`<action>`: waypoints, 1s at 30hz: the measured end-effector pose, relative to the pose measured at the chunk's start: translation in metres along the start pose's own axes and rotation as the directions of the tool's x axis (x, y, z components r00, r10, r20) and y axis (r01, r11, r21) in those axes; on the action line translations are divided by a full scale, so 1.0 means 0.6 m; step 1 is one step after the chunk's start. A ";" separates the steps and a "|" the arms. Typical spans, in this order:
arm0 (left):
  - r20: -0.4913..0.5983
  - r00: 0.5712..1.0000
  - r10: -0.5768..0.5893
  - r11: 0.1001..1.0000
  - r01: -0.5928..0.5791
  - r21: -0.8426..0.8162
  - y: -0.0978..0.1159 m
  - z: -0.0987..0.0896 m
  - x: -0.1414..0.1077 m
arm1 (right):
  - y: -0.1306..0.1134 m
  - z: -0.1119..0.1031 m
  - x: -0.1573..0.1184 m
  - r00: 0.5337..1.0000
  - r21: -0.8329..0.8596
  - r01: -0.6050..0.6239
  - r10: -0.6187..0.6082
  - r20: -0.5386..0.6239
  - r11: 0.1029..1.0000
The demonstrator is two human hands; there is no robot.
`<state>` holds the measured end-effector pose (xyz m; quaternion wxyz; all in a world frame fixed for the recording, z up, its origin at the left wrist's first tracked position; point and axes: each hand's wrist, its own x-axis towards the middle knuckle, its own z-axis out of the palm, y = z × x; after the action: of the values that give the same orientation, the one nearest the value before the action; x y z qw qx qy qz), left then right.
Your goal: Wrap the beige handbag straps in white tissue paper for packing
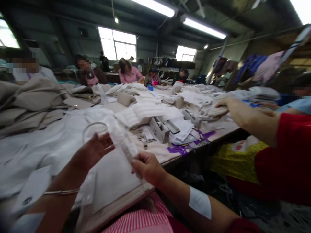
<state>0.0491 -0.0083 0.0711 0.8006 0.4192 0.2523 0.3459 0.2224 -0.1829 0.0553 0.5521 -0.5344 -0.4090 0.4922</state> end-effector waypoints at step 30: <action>0.026 0.920 0.392 0.686 -0.311 0.658 -0.106 -0.015 -0.187 | 0.031 0.099 0.042 0.827 0.433 -0.548 0.386 0.409 0.715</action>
<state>-0.0062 -0.1155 0.0256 0.5071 0.6900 0.3175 0.4074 0.1670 -0.1482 0.0405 0.4677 -0.3681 -0.1815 0.7828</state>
